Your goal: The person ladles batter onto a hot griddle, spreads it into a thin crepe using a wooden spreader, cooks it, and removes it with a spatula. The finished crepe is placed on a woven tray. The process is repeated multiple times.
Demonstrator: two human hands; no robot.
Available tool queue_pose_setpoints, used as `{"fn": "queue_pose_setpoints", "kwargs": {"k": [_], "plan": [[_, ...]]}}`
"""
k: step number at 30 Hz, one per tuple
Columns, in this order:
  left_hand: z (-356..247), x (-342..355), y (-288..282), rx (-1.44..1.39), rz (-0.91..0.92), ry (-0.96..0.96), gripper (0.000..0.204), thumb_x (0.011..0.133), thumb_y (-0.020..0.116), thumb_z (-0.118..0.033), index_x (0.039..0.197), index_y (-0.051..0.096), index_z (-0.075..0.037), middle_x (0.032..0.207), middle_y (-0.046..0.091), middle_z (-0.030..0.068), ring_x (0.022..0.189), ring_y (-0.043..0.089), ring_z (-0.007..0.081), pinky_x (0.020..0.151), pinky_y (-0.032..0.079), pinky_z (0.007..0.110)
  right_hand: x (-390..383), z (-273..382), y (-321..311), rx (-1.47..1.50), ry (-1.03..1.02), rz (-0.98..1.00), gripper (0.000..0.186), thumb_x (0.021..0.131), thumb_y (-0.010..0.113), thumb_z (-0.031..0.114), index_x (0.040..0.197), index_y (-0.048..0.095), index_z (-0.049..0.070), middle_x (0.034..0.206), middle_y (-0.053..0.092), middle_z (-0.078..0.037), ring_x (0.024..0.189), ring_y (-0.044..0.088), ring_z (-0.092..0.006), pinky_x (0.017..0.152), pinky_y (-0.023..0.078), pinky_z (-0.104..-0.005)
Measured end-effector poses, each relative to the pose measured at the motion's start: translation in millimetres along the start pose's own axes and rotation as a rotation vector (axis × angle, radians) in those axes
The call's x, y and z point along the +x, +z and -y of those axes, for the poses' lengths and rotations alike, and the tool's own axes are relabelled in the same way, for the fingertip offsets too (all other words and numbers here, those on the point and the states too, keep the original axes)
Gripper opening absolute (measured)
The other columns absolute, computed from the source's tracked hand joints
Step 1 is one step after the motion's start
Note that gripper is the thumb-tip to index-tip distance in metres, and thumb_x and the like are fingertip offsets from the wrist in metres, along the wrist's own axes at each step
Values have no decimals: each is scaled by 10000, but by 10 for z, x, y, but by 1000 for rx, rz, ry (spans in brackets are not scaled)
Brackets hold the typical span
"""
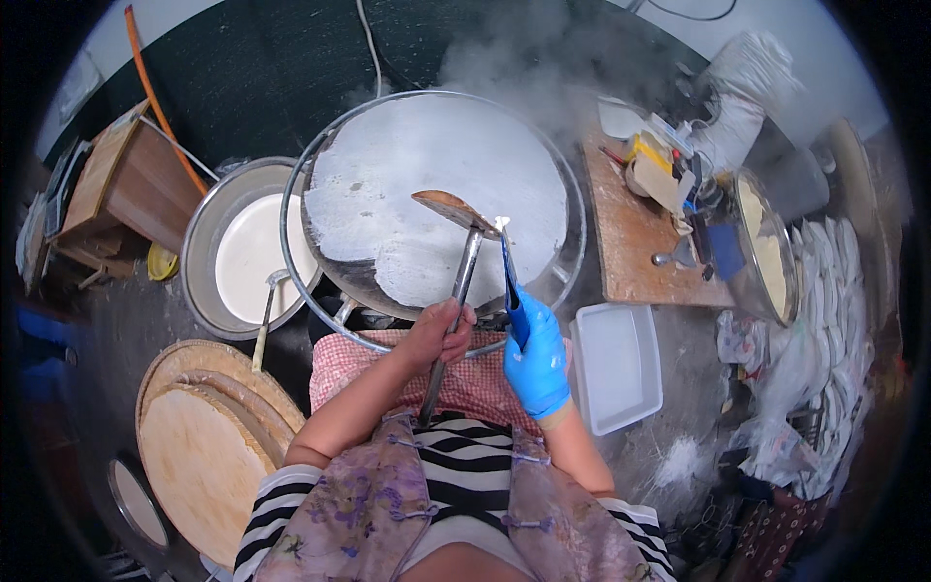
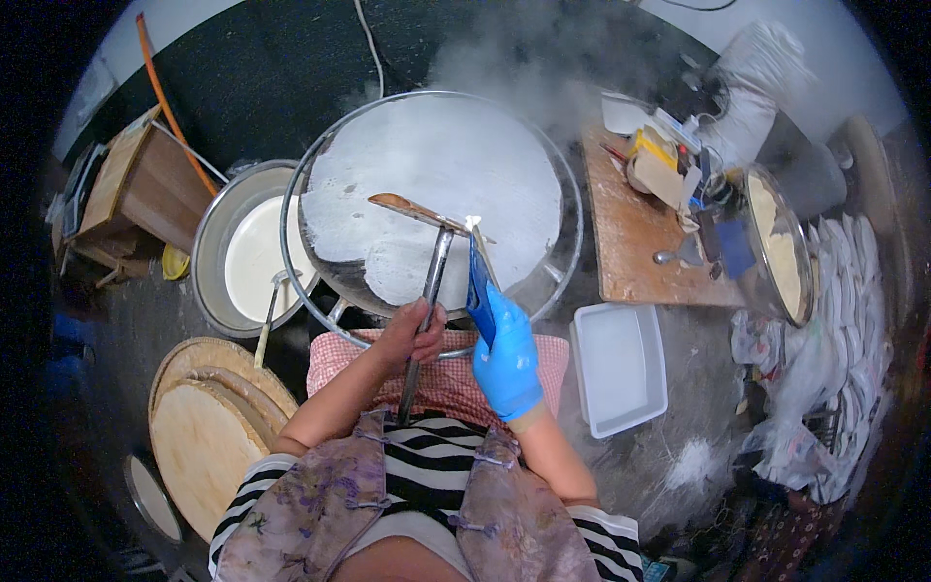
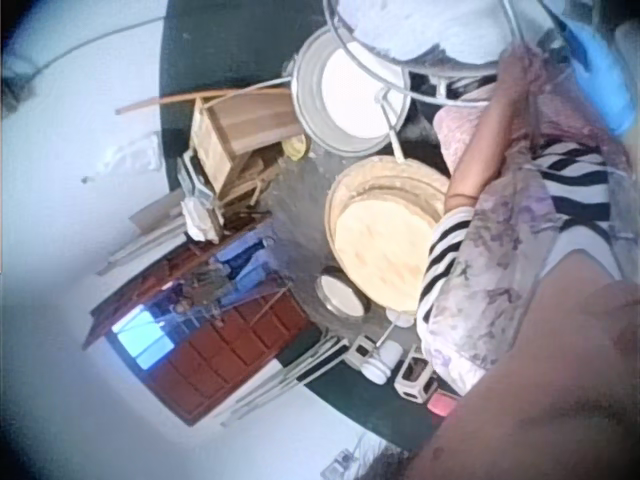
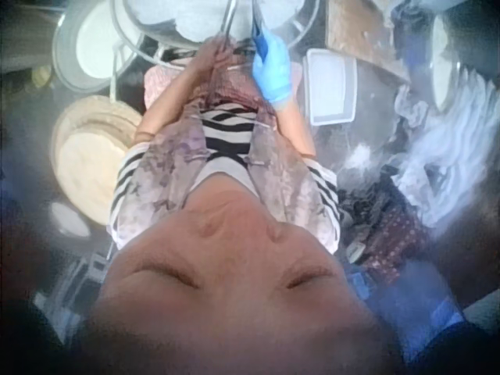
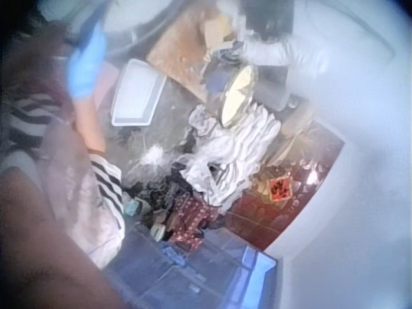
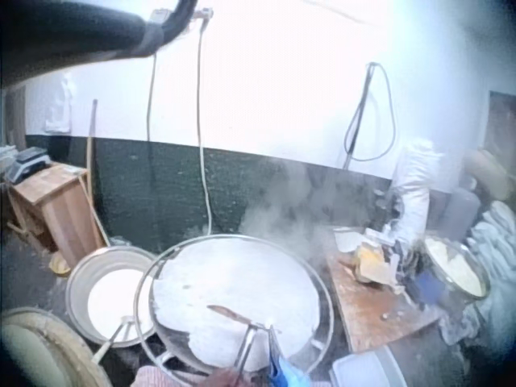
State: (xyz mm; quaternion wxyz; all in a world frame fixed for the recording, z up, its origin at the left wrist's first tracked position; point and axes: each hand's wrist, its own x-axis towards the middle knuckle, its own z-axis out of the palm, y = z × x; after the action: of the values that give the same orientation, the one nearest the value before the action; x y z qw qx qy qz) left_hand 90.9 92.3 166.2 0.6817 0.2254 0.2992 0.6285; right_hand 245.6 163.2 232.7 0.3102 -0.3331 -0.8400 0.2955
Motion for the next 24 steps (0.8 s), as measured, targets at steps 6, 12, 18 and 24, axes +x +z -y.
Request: {"fn": "queue_pose_setpoints", "kwargs": {"k": [6,12,18,24], "plan": [[-39,15,34,-36,-92,-26,374,936,366,-437,914,506,-91,508,320,-42,363,300,68,362,281,225,-271,-160,-262,-12,8,9,438,759,554,-45,1189,481,-7,1039,565,-224,925,581,-336,788,470,-359],[-271,-551,-188,165,-181,-135,354,959,347,-362,905,499,-47,497,347,-26,364,323,76,341,292,221,-207,43,-638,73,187,3,485,778,644,115,1220,474,12,954,627,-209,829,638,-309,719,506,-342],[-41,-1384,-159,168,-283,-301,361,959,337,-369,916,490,-45,516,351,-23,381,340,83,352,295,218,-240,146,-269,17,14,308,431,756,675,133,1144,521,25,891,632,-188,760,640,-301,662,504,-338],[75,-1820,-136,60,-227,-222,370,959,327,-383,930,481,-48,526,347,-21,401,348,80,374,309,214,-135,-179,308,-124,-128,608,362,752,648,164,1082,534,69,873,615,-194,765,598,-362,649,485,-404]]}}
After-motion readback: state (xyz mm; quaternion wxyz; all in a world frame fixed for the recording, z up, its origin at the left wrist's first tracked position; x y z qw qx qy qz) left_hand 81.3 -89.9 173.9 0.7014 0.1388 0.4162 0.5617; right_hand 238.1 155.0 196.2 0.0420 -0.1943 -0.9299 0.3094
